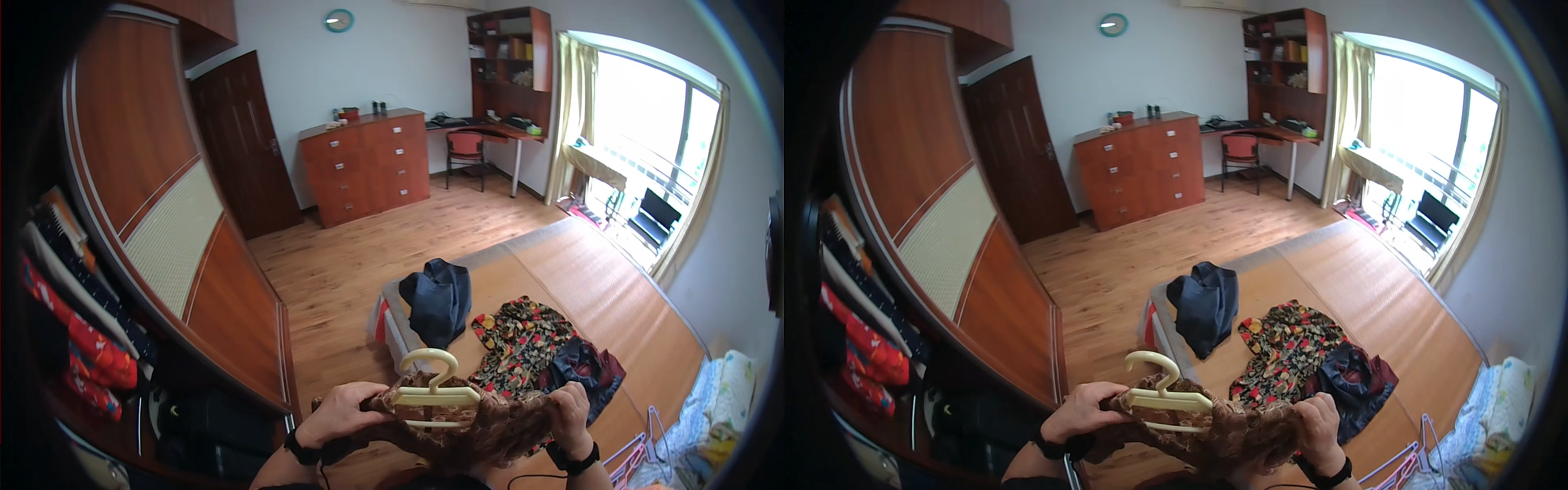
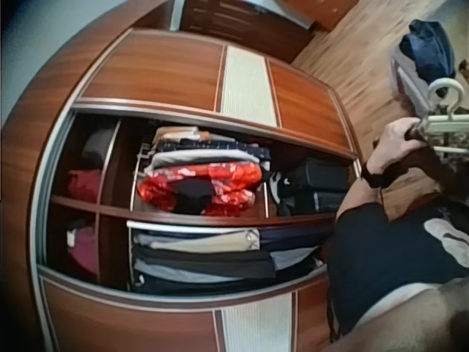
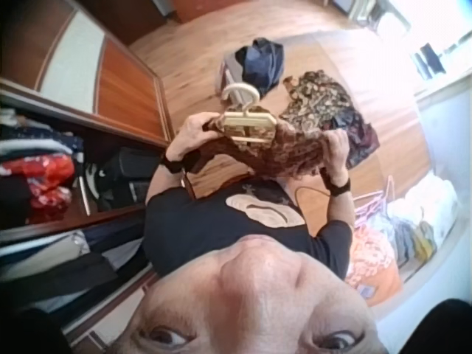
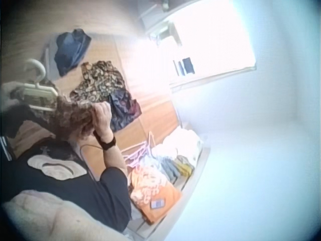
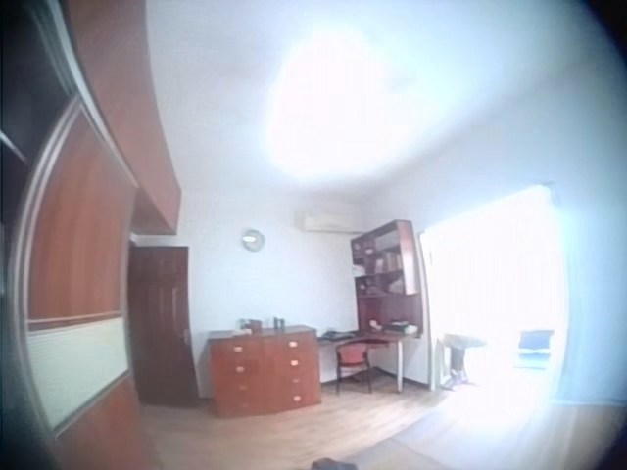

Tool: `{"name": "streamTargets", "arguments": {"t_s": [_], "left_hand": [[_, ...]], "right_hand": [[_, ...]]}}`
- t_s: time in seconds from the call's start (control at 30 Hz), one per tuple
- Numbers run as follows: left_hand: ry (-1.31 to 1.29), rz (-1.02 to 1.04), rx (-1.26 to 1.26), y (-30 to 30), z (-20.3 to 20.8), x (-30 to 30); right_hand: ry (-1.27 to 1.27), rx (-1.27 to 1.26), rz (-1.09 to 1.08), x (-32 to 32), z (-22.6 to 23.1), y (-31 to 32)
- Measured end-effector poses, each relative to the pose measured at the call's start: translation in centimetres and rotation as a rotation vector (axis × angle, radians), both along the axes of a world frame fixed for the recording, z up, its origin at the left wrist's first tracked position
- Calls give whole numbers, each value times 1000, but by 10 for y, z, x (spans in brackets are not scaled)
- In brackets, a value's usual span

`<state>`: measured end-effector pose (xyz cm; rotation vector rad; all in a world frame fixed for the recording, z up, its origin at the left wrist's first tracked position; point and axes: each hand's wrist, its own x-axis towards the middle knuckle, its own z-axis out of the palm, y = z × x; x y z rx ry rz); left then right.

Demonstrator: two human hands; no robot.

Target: The person buttons a floral-patterned shirt by hand, places it on a hanger, and hangs it in a closet. They place a burgundy vest and a black vest on hangers, hang them in the closet, and button them.

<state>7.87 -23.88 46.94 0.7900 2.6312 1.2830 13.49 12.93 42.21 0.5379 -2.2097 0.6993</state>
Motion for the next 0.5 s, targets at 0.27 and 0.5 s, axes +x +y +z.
{"name": "streamTargets", "arguments": {"t_s": [0.27,0.5], "left_hand": [[-17,286,258,-12,-6,67],[270,525,223,-41,25,99]], "right_hand": [[-155,-134,174,4,-4,-11],[-607,-368,204,-19,-26,-7]]}}
